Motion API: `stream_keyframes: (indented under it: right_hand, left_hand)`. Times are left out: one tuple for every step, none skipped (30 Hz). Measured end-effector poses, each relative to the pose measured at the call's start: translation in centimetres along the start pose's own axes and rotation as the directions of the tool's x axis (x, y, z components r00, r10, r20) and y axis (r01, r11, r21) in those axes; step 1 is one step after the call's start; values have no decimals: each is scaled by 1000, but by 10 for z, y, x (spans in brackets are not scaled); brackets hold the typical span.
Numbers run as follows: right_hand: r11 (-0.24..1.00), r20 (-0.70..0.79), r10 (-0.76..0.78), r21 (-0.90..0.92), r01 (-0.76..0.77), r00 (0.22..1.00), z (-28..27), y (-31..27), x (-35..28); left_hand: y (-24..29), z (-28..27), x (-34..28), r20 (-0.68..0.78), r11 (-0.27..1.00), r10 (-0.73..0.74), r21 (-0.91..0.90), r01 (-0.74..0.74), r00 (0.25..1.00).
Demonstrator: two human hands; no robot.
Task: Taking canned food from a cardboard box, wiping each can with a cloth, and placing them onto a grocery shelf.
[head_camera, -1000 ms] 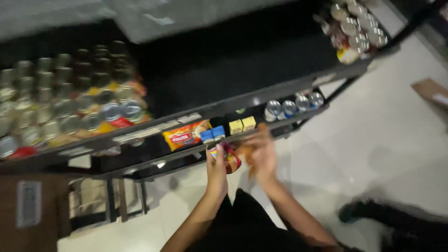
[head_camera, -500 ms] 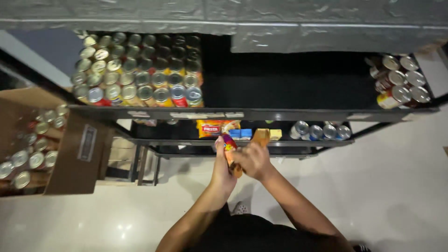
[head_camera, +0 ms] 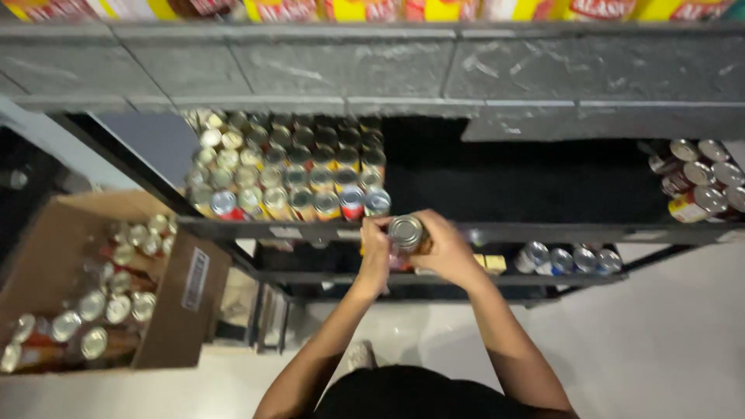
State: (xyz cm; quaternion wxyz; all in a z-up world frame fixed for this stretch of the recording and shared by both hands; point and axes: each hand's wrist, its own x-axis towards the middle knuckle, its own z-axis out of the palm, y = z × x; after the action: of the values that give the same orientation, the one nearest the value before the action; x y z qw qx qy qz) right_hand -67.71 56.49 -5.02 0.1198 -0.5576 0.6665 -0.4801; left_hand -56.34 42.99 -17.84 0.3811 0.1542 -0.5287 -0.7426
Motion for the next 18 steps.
stream_keyframes:
  right_hand:
    - [1000, -12, -12, -4, 12, 1000, -1, 0, 13]
    - [988, -135, 24, -149, -44, 991, -4, -1, 25]
    - [952, -261, 41, -282, -117, 964, -7, -2, 36]
    - [952, -270, 27, -287, -107, 963, -5, 14, 47]
    - [944, -332, 89, -274, -186, 939, -4, 29, 58]
    - [932, -393, 145, -254, -258, 908, -3, 45, 71]
    - [935, -402, 126, -258, -245, 907, 3, 60, 78]
    - [897, -414, 140, -332, -292, 899, 10, 76, 87]
    - [851, -429, 153, -401, -339, 890, 16, 92, 96]
    - [855, -437, 134, -402, -327, 889, 23, 94, 102]
    - [839, -380, 323, -309, -448, 867, 30, 96, 109]
    - [792, -296, 498, -226, -567, 815, 36, 98, 114]
    - [800, -305, 484, -226, -556, 820, 43, 103, 116]
    - [808, -212, 544, -130, -575, 812, 48, 109, 116]
    - [803, -111, 588, -37, -595, 801, 54, 115, 117]
    - [809, -119, 579, -38, -586, 807, 53, 128, 117]
    - [882, -104, 465, -31, -470, 879, 52, 141, 117]
    - [937, -84, 347, -24, -350, 934, 52, 155, 113]
  left_hand:
    - [31, 3, 8, 11, 1000, 13, 3, -13, 1000]
    - [62, 7, 13, 81, 930, 205, 294, -220, 975]
    - [92, 12, 16, 200, 737, 360, 537, -409, 911]
    - [102, 9, 22, 208, 732, 373, 533, -424, 904]
    - [111, 6, 27, 262, 666, 390, 581, -467, 883]
    - [122, 3, 35, 317, 591, 407, 624, -511, 857]
    - [124, 0, 38, 324, 582, 422, 619, -528, 846]
    - [127, -4, 42, 384, 504, 416, 657, -560, 825]
    - [129, -7, 46, 440, 423, 404, 688, -590, 802]
    - [130, -8, 51, 447, 409, 419, 684, -604, 790]
    - [132, -9, 56, 464, 407, 369, 698, -589, 805]
    - [132, -9, 60, 477, 407, 317, 713, -571, 820]
    - [127, -11, 66, 483, 397, 330, 709, -583, 811]
    - [122, -13, 73, 484, 366, 312, 733, -574, 817]
    - [116, -14, 80, 484, 334, 294, 756, -563, 824]
    - [115, -14, 83, 489, 329, 305, 751, -572, 817]
    - [114, -14, 87, 497, 338, 277, 751, -567, 823]
    - [110, -13, 87, 501, 351, 245, 752, -557, 830]
